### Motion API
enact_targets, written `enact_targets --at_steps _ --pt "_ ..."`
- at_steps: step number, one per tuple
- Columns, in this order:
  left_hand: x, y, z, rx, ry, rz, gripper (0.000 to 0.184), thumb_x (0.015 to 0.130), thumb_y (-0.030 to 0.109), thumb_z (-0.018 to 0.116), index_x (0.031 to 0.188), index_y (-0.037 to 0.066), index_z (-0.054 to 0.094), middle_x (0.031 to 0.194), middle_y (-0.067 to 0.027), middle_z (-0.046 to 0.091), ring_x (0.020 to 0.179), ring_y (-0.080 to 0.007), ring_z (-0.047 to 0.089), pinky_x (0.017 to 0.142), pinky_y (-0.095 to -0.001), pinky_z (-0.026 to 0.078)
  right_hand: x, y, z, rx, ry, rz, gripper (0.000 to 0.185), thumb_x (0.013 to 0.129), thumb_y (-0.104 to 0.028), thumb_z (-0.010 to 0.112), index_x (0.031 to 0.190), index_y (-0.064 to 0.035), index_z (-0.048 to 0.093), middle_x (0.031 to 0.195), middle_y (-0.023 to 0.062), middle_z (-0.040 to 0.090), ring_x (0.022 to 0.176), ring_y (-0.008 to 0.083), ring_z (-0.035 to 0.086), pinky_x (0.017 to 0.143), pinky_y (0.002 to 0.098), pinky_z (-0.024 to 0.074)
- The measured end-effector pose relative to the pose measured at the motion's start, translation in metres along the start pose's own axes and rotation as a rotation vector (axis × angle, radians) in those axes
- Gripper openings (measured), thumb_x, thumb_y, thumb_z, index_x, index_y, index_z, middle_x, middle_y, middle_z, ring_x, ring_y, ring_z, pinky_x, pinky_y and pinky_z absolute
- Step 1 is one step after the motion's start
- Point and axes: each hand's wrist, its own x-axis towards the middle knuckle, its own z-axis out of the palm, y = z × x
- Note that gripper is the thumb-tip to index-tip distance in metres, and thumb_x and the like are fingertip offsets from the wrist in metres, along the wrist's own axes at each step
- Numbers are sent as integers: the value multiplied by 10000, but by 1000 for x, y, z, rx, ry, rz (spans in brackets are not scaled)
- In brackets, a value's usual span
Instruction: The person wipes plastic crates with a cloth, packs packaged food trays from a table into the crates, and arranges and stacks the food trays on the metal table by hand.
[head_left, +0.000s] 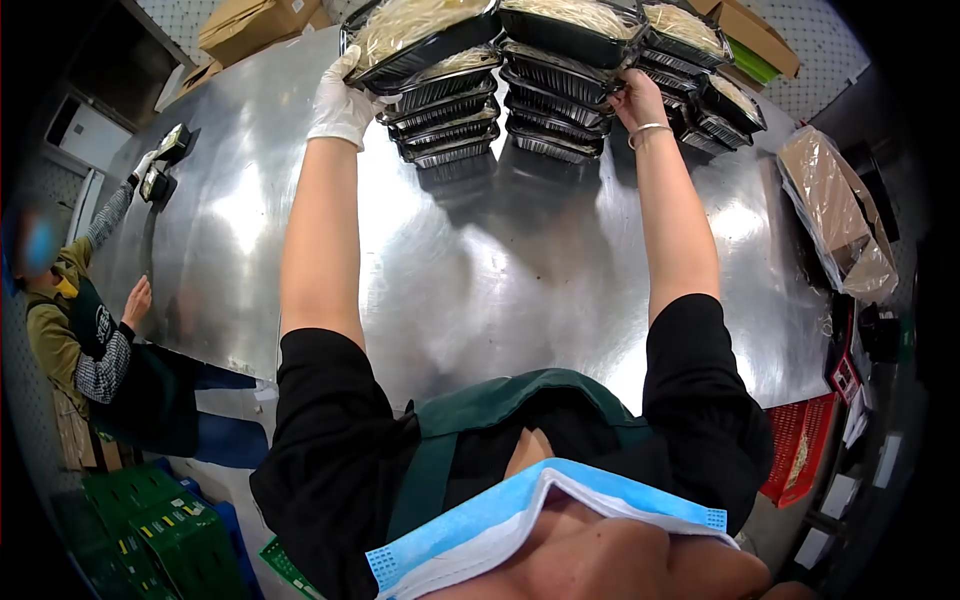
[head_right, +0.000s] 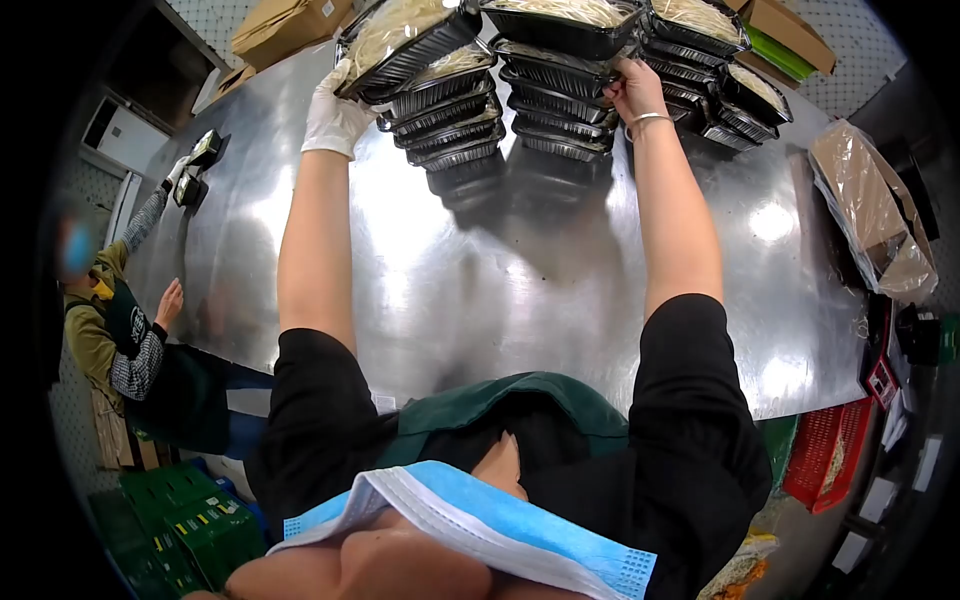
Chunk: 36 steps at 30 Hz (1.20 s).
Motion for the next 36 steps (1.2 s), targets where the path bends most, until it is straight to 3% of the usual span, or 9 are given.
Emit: enact_targets --at_steps 5,9,13,18,24,27,33,34,36 --pt "-44 20 -32 130 -118 26 227 830 195 427 945 9 487 884 -121 539 738 -241 537 546 -351 430 -58 8 27 44 -52 -70 72 741 -56 444 684 -97 458 554 -22 437 414 67 352 397 203 308" --pt "-104 38 -74 98 -15 72 318 846 222 393 1037 -15 484 989 -149 539 793 -246 544 561 -343 436 -125 45 51 125 -95 -28 100 765 -57 463 855 -28 497 830 60 582 713 130 580 659 259 491" --pt "-144 68 -162 -74 -146 -39 422 841 311 426 1160 35 418 1164 -135 459 1029 -294 476 834 -442 429 -173 125 66 260 -24 174 84 777 -45 465 854 -17 486 885 68 565 795 131 557 715 253 465" --pt "-174 49 -357 155 159 -59 274 812 144 480 1030 -21 507 1003 -127 555 919 -237 536 822 -384 442 -203 217 43 134 -67 311 161 770 -17 471 923 -14 519 922 99 577 806 161 572 697 275 479" --pt "-258 81 -348 146 429 147 136 778 112 531 869 14 552 881 -84 581 820 -215 563 750 -357 471 -199 194 96 30 37 315 101 709 32 420 712 -65 447 690 17 503 566 107 480 515 237 435" --pt "-303 72 -362 193 677 151 128 737 98 561 832 12 554 841 -73 575 745 -179 571 698 -322 480 -183 224 117 96 -76 234 108 715 35 422 716 -72 439 720 18 509 656 105 477 609 236 407" --pt "-324 9 -349 588 669 45 241 691 162 648 611 100 429 615 28 484 592 -81 459 551 -218 383 -145 271 187 203 -20 119 122 686 56 425 716 -50 477 676 18 517 556 87 458 493 192 370" --pt "-320 7 -371 858 662 -34 235 687 183 660 815 40 525 781 -37 540 750 -121 500 675 -239 406 -134 285 189 156 -35 157 111 684 49 431 701 -51 473 652 16 511 515 89 444 450 197 356" --pt "-289 38 -312 1422 578 331 801 659 210 673 1268 -48 222 1241 -193 355 1131 -273 360 942 -343 283 -117 306 197 148 -67 229 86 685 27 445 675 -55 470 580 8 473 417 97 398 350 204 308"
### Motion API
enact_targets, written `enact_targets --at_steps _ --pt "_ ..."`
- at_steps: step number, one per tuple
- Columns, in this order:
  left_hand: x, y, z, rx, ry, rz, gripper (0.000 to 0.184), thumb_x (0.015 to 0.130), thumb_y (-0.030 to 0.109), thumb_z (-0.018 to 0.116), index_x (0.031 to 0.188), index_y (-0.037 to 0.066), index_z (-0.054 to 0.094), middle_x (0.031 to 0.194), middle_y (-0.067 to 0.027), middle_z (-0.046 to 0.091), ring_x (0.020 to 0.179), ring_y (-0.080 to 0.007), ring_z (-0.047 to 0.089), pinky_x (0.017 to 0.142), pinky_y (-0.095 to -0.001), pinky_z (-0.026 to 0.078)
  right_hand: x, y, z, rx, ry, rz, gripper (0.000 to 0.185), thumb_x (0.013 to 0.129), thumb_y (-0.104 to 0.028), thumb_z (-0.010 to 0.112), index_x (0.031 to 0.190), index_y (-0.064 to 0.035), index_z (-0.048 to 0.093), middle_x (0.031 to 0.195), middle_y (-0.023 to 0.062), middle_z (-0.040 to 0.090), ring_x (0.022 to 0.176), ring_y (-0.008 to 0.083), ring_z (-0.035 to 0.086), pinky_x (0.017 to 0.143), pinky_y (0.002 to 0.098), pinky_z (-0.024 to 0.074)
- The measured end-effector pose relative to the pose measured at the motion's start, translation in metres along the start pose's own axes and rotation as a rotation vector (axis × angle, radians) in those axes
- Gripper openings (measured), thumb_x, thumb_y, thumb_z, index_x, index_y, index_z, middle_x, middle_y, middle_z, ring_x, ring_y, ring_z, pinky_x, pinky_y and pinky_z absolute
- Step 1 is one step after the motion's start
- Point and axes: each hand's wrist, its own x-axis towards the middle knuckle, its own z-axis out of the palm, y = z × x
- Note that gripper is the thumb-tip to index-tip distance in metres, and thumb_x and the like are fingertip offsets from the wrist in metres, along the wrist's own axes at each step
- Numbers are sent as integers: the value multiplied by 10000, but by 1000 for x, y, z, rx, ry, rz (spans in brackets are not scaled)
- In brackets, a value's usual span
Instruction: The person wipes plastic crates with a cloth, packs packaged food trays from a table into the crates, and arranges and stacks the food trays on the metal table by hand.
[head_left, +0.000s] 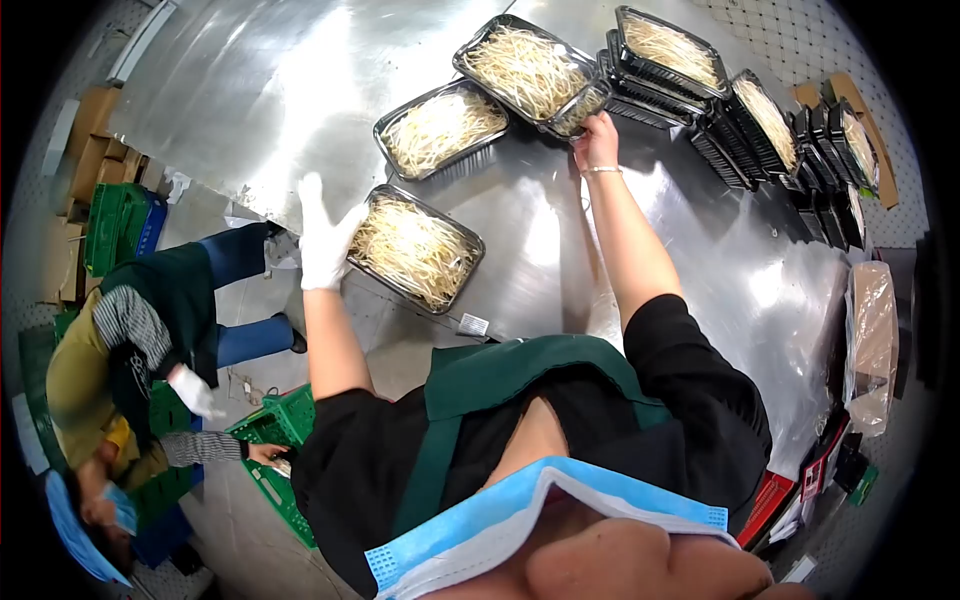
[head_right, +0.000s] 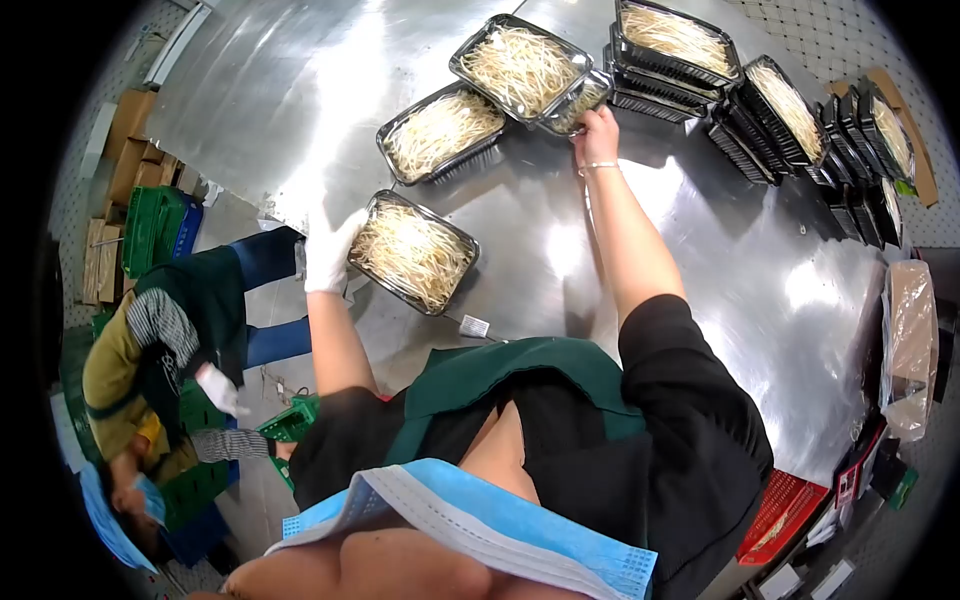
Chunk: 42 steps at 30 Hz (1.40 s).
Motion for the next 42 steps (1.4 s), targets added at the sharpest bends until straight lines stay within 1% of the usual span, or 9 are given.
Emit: enact_targets --at_steps 8,13,15,18,22,25,29,36,42 --pt "143 117 143 602 -25 1050 666 630 405 632 1184 122 396 1127 -150 434 1055 -298 408 791 -430 396 5 26 18 -314 -91 343 71 713 -33 497 769 -7 462 528 61 445 378 150 416 354 271 358" --pt "188 138 160 494 -187 319 693 640 378 642 1178 27 384 1047 -172 511 996 -262 488 823 -338 403 -50 -16 -26 -298 -52 332 59 714 -25 484 772 -12 485 537 26 496 375 104 457 353 219 368" --pt "221 62 186 466 97 699 690 648 377 640 1165 -3 385 1042 -186 516 995 -280 488 858 -336 375 -82 -28 -43 -447 -86 394 26 728 -38 490 747 -20 487 556 29 522 407 102 494 370 193 379" --pt "206 92 149 766 -163 569 649 681 322 616 1162 -38 371 1098 -203 476 1044 -312 441 894 -334 345 -98 -57 -60 -520 -283 609 185 751 -175 591 781 -24 490 578 36 543 447 93 515 406 198 402" --pt "207 89 167 509 97 702 482 745 240 535 1110 -51 415 1048 -197 503 997 -322 464 842 -362 371 -28 -152 -73 -909 168 -149 345 806 -332 522 894 -14 421 637 51 520 462 84 483 382 199 379" --pt "166 149 217 -639 -550 -32 245 787 278 516 826 48 591 677 -33 561 563 -116 513 529 -239 395 41 -208 -60 -475 198 -49 608 744 -519 511 936 52 431 692 130 571 473 120 530 349 182 357" --pt "137 242 281 -840 -713 -657 229 779 233 486 785 7 452 564 -161 519 391 -187 488 427 -302 487 81 -192 -44 -413 254 -112 190 745 -138 567 798 -20 428 576 77 509 490 151 566 375 207 385" --pt "166 232 283 -875 -452 -260 193 720 173 568 826 12 559 714 -101 584 545 -171 594 404 -202 416 -87 -183 -96 -132 267 -293 179 801 -73 493 723 -78 332 605 7 432 445 69 419 506 261 482" --pt "238 128 198 -777 -280 -182 176 747 130 557 847 -14 546 692 -94 582 445 -130 527 298 -180 323 -119 -156 -151 -628 79 336 249 818 -278 525 742 -53 449 531 26 508 480 123 546 414 208 391"
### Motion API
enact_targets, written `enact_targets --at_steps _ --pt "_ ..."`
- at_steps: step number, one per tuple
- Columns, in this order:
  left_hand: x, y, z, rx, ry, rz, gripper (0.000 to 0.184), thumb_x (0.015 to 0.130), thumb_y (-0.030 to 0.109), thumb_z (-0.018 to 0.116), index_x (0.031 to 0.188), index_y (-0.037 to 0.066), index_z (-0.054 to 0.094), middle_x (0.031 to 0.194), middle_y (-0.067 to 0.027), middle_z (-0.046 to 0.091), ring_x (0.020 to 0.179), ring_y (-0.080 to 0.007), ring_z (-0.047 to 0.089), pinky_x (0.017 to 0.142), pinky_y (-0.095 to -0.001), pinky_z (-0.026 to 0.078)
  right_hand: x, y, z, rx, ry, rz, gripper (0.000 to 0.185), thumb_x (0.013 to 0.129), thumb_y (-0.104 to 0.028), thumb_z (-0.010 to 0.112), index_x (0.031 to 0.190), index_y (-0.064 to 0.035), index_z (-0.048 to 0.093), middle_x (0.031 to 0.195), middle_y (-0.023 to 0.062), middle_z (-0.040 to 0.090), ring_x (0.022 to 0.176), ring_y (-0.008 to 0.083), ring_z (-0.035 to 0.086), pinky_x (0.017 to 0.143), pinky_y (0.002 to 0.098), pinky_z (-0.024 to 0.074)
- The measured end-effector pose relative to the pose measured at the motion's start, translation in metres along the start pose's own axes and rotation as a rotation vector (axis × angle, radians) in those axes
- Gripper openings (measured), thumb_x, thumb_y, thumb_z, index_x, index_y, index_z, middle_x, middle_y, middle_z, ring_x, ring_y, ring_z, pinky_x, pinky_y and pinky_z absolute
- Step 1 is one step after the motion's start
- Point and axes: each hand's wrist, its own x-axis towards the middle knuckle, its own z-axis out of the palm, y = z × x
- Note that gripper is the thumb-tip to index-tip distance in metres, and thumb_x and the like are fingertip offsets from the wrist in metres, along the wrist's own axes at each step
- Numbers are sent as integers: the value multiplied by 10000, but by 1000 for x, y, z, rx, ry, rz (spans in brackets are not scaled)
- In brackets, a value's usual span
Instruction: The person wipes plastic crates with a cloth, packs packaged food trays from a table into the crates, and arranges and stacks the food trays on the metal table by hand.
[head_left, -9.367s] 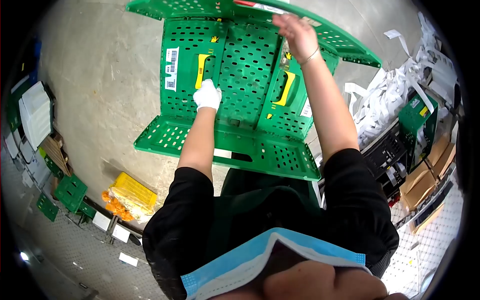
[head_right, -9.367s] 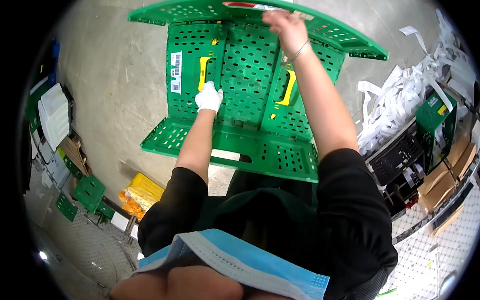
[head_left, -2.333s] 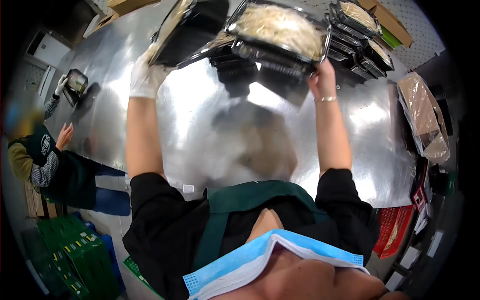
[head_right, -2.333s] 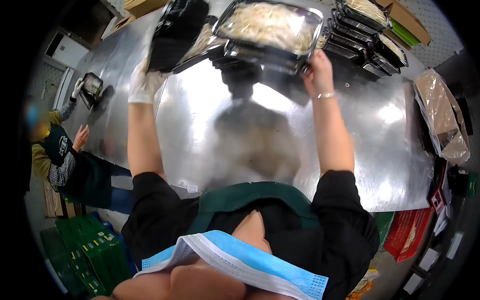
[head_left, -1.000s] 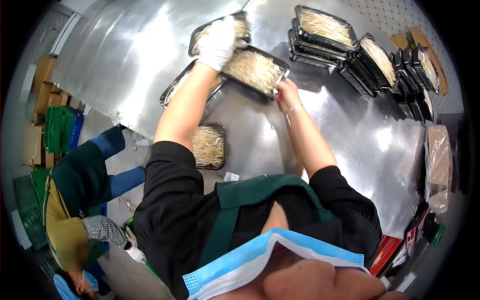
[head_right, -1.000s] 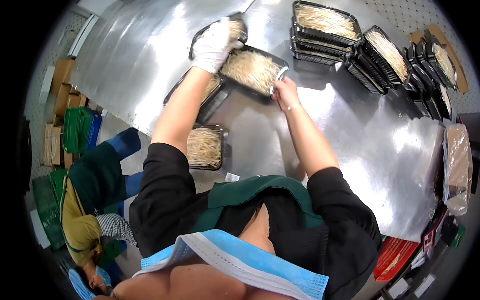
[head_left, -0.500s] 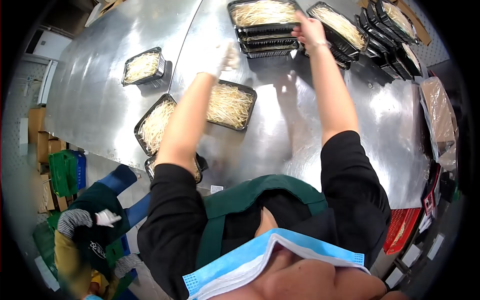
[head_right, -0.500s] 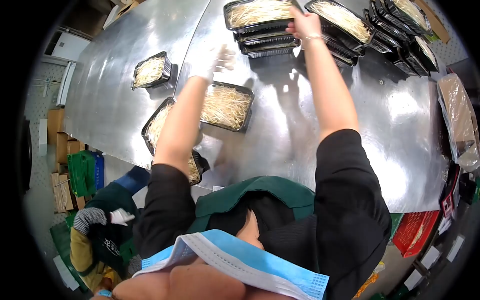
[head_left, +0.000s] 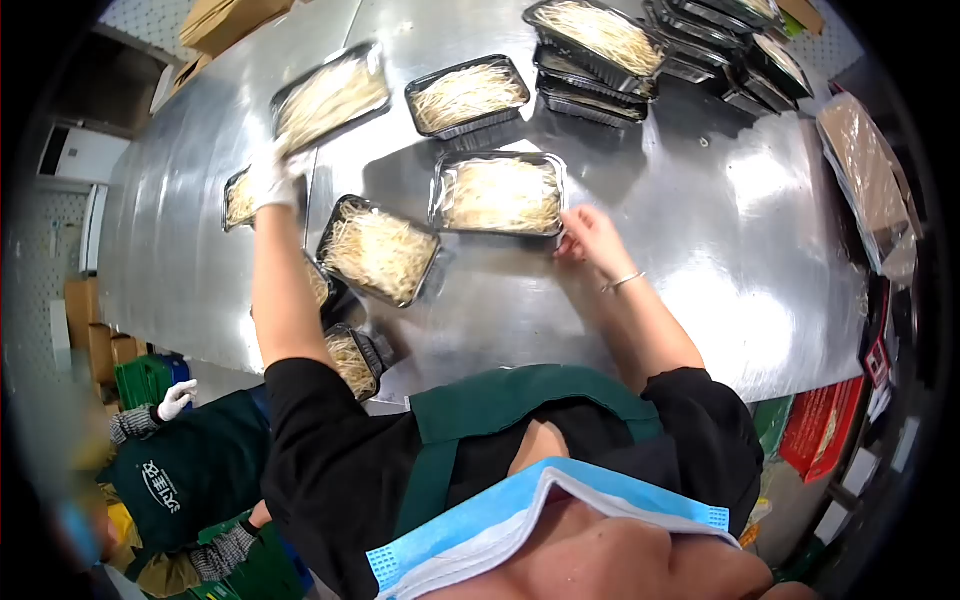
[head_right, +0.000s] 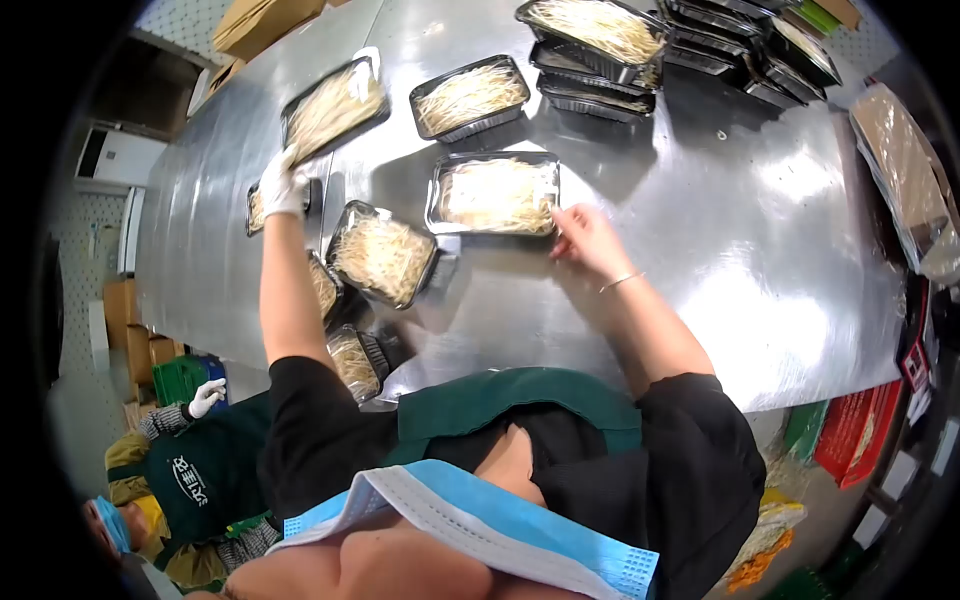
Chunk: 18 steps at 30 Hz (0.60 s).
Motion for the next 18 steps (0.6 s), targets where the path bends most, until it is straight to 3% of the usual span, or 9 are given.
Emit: enact_targets --at_steps 5,6,7,8,9,10,11,14,18 --pt "0 -19 -52 357 -35 -355 203 731 128 575 902 31 530 675 -120 570 392 -163 499 295 -268 372 59 -101 -78 -154 738 -467 536 726 -441 587 915 37 436 688 91 531 478 124 517 444 227 421" --pt "-16 -27 -49 411 28 -248 243 725 178 589 900 22 527 643 -132 565 366 -172 483 283 -266 377 71 -122 -91 -60 649 -357 484 730 -413 588 871 31 457 674 82 527 480 123 516 437 225 417" --pt "-27 -10 -33 1141 -24 -52 356 695 235 620 932 -3 501 735 -164 575 489 -241 536 420 -322 458 84 -136 -102 30 553 -251 436 733 -386 588 828 25 479 659 73 523 482 121 514 430 223 414" --pt "-37 -22 -24 1510 374 554 440 655 272 641 948 -18 486 812 -181 560 670 -295 545 632 -372 465 98 -139 -107 47 520 -301 376 733 -349 588 777 12 491 639 62 516 485 118 511 429 222 411" --pt "-73 5 20 1434 223 568 462 641 302 641 940 -18 495 883 -178 533 811 -335 501 772 -380 405 112 -138 -109 66 483 -352 321 734 -312 587 727 -2 504 618 51 510 488 115 507 428 220 408" --pt "-101 17 66 1396 175 1011 476 626 336 640 932 -1 502 902 -179 512 846 -332 487 769 -384 397 122 -139 -113 111 484 -441 207 734 -217 570 685 -28 500 592 26 492 464 103 465 405 215 367" --pt "-150 29 118 1299 -114 719 559 599 370 652 995 11 488 970 -192 490 923 -333 455 821 -379 365 116 -139 -115 109 470 -436 207 734 -217 570 685 -28 500 592 26 492 464 103 465 405 215 367" --pt "-239 3 197 1329 -524 914 933 519 451 695 1260 80 268 1208 -230 327 1123 -385 305 917 -509 226 65 -137 -116 311 396 -576 97 709 -86 541 642 -46 483 593 12 481 455 86 405 386 225 303" --pt "-255 -45 216 1464 -279 726 951 539 427 695 1299 120 213 1286 -232 239 1199 -380 217 944 -504 198 5 -58 -162 364 109 -542 8 719 -42 498 713 -37 499 706 13 520 663 75 489 602 210 406"
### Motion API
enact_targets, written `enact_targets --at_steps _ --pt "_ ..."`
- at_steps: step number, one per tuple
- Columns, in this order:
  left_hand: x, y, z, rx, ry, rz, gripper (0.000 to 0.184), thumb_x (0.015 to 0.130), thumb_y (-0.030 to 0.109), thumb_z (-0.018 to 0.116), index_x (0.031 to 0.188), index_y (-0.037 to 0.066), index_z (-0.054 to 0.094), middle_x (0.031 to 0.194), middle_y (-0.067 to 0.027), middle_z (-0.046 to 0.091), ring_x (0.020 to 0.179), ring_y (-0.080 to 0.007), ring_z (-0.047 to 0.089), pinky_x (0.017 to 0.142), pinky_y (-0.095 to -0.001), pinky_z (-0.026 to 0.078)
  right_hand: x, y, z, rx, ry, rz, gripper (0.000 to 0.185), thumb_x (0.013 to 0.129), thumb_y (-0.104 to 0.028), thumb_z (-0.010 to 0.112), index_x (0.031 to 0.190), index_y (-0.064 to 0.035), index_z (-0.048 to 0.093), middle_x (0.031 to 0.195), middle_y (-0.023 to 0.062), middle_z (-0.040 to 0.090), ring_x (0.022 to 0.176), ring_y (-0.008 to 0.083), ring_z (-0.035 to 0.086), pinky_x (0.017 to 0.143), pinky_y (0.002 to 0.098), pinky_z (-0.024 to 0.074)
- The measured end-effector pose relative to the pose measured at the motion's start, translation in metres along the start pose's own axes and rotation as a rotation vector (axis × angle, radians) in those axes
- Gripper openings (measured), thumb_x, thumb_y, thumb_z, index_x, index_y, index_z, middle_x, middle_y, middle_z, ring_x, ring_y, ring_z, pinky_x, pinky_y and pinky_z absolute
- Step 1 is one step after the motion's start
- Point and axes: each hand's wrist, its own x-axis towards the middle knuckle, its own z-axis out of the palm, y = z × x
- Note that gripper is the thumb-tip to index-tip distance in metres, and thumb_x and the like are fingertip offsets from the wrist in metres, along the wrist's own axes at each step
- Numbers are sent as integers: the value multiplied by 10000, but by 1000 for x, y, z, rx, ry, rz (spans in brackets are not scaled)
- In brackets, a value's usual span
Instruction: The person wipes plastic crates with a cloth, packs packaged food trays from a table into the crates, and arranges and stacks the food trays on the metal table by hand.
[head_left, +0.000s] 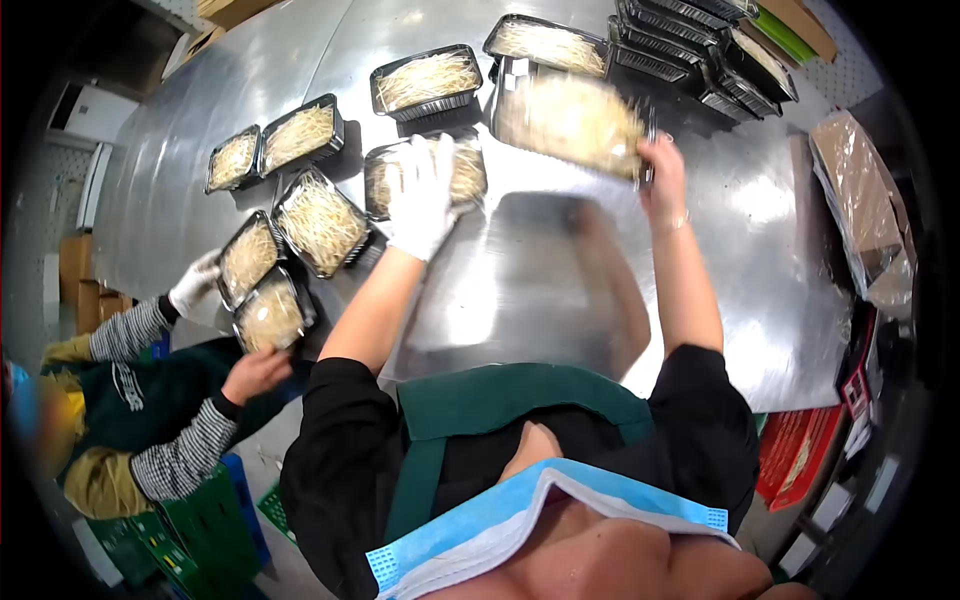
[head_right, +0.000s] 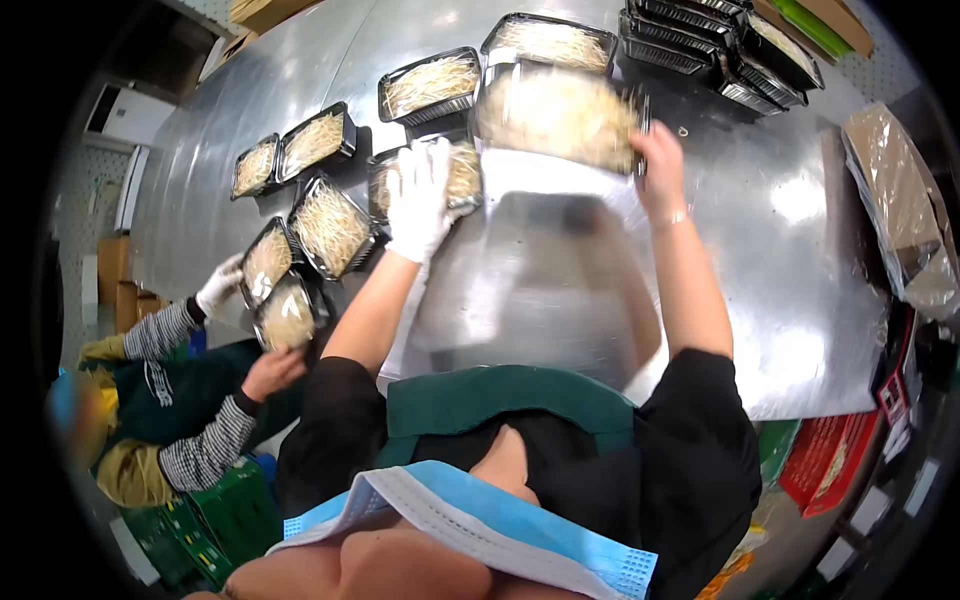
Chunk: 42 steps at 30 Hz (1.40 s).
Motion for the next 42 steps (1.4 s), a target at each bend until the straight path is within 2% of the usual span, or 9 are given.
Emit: enact_targets --at_steps 7,10,13,16,20,27,33,35,42 --pt "5 5 -15 -73 132 -249 938 545 305 740 1277 22 225 1301 -208 241 1221 -348 186 997 -388 177 -31 22 -57 -672 -476 635 253 775 -283 567 675 -58 510 613 -8 507 519 63 467 452 188 360" --pt "-66 7 -16 -144 387 -484 792 611 285 693 1225 1 280 1215 -241 314 1159 -335 268 964 -428 200 51 29 -57 -878 -145 101 406 756 -428 560 773 -27 501 592 28 519 489 97 510 388 210 371" --pt "-128 -27 -5 240 826 -951 565 675 214 654 1106 -23 376 961 -209 495 856 -334 494 779 -425 399 114 10 -15 -528 -28 366 438 716 -385 610 835 18 485 675 72 528 493 143 543 370 219 370" --pt "-129 -69 -8 -1486 491 -1461 399 821 227 507 1142 35 365 978 -234 517 689 -370 574 508 -343 490 147 42 6 -326 -11 439 296 732 -265 585 765 11 482 666 66 513 477 143 525 356 222 349" --pt "-95 -77 21 -2207 545 -1232 471 870 271 381 1139 -101 271 1114 -321 407 956 -450 475 774 -432 458 108 18 27 -113 -113 236 116 754 -110 544 694 -38 477 590 35 475 443 112 445 375 221 346" --pt "-114 -39 -19 -1897 431 -1051 654 764 548 447 1209 80 345 1232 -144 373 1136 -306 356 911 -430 278 -90 9 78 -540 -560 448 223 765 -244 583 786 -35 509 689 21 538 586 71 526 504 217 423" --pt "-182 41 -53 -253 399 -731 701 665 271 654 1220 12 312 1295 -223 248 1191 -329 255 970 -390 216 -93 15 46 -1480 31 -639 576 670 -281 620 1073 74 412 1058 245 468 967 342 472 866 368 355" --pt "-180 38 -62 -150 432 -682 648 655 295 666 1165 8 389 1245 -250 301 1141 -336 331 942 -372 271 -79 41 14 -1057 -94 -33 638 712 -277 592 1158 93 326 1124 275 416 1028 358 441 891 364 345" --pt "-224 -60 -54 -449 377 -628 481 709 235 637 1124 39 494 1220 -210 377 1113 -295 392 930 -323 303 -136 58 71 -948 -361 42 728 729 -312 575 1239 69 221 1155 284 401 1078 345 423 913 333 331"
